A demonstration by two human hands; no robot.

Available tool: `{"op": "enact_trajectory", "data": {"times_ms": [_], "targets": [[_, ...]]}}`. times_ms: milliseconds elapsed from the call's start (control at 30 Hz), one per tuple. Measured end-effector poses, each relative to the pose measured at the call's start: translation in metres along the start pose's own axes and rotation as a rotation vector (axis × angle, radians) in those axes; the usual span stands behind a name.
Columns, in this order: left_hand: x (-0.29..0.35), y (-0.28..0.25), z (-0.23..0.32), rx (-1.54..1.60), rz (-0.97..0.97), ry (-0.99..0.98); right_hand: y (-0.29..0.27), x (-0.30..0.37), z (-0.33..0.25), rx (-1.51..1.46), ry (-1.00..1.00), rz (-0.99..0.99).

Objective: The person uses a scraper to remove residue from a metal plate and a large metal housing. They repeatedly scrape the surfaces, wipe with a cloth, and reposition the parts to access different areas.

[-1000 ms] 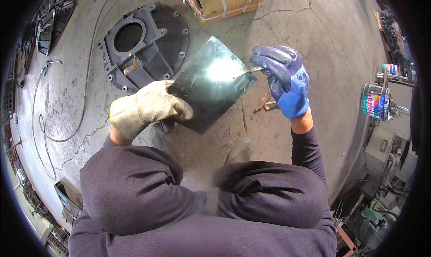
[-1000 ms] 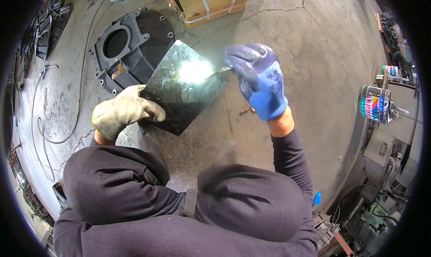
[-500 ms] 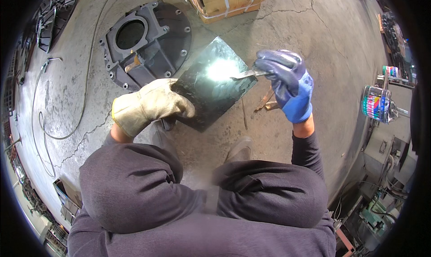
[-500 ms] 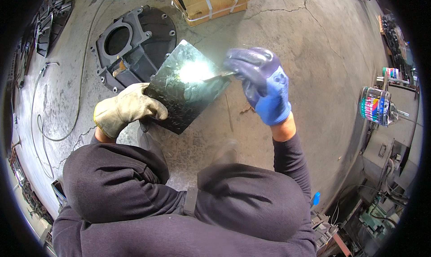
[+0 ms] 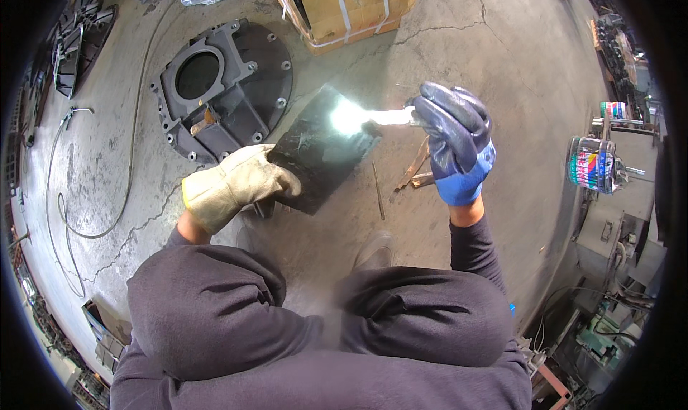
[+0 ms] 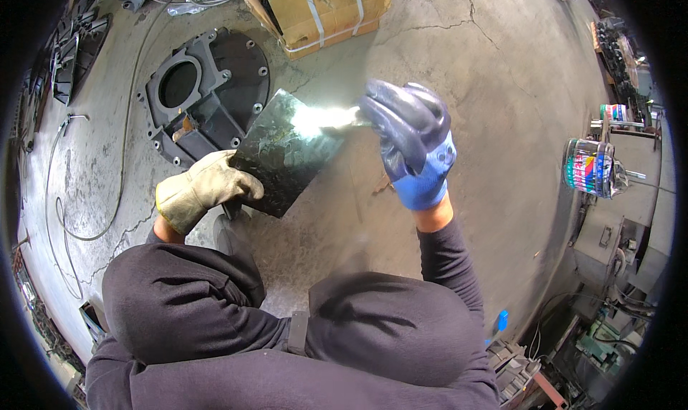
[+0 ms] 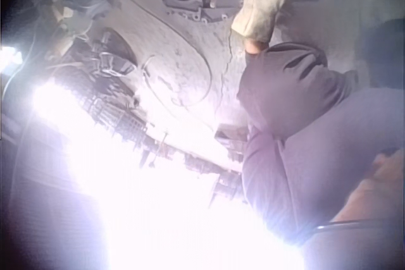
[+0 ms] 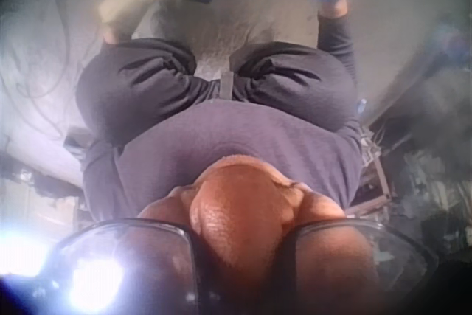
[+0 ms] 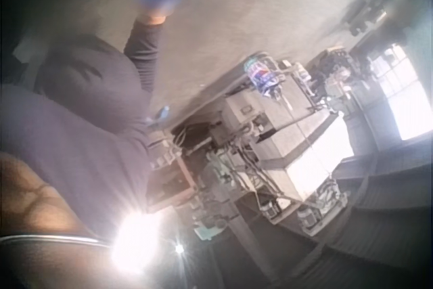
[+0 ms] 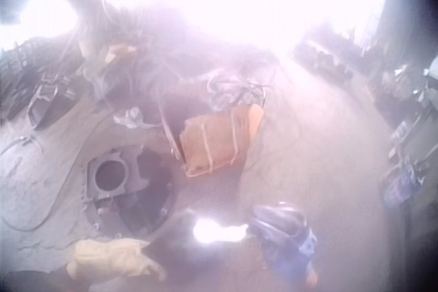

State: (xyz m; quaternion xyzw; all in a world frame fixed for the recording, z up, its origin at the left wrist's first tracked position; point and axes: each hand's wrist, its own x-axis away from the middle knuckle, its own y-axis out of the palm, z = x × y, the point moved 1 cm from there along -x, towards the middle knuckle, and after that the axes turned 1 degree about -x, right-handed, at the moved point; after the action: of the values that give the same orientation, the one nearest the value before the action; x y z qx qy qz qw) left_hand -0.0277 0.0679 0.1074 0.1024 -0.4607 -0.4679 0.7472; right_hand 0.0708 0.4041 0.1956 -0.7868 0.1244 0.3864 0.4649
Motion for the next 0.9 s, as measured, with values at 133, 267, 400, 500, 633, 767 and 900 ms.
{"op": "enact_trajectory", "data": {"times_ms": [133, 267, 400, 500, 633, 767, 900], "targets": [[-0.031, -0.031, -0.024, -0.978, -0.099, 0.300, 0.000, 0.001, -0.002, 0.025, 0.026, -0.011], [-0.055, -0.048, -0.040, -1.073, -0.069, 0.261, 0.002, 0.003, 0.001, -0.009, 0.042, -0.016], [-0.079, -0.038, -0.029, -1.343, -0.069, 0.209, 0.012, 0.004, 0.006, -0.027, 0.067, -0.007], [-0.102, -0.031, -0.026, -1.296, -0.002, 0.232, 0.021, 0.010, 0.012, -0.042, 0.100, -0.019], [-0.127, -0.046, -0.050, -1.254, 0.115, 0.366, 0.046, 0.025, 0.021, -0.266, 0.311, -0.038], [-0.127, -0.058, -0.067, -1.239, 0.147, 0.659, 0.080, 0.039, 0.016, -0.693, 0.663, -0.036], [-0.086, -0.046, -0.055, -1.417, -0.050, -0.116, 0.110, 0.043, 0.001, -1.096, 1.084, -0.111]]}}
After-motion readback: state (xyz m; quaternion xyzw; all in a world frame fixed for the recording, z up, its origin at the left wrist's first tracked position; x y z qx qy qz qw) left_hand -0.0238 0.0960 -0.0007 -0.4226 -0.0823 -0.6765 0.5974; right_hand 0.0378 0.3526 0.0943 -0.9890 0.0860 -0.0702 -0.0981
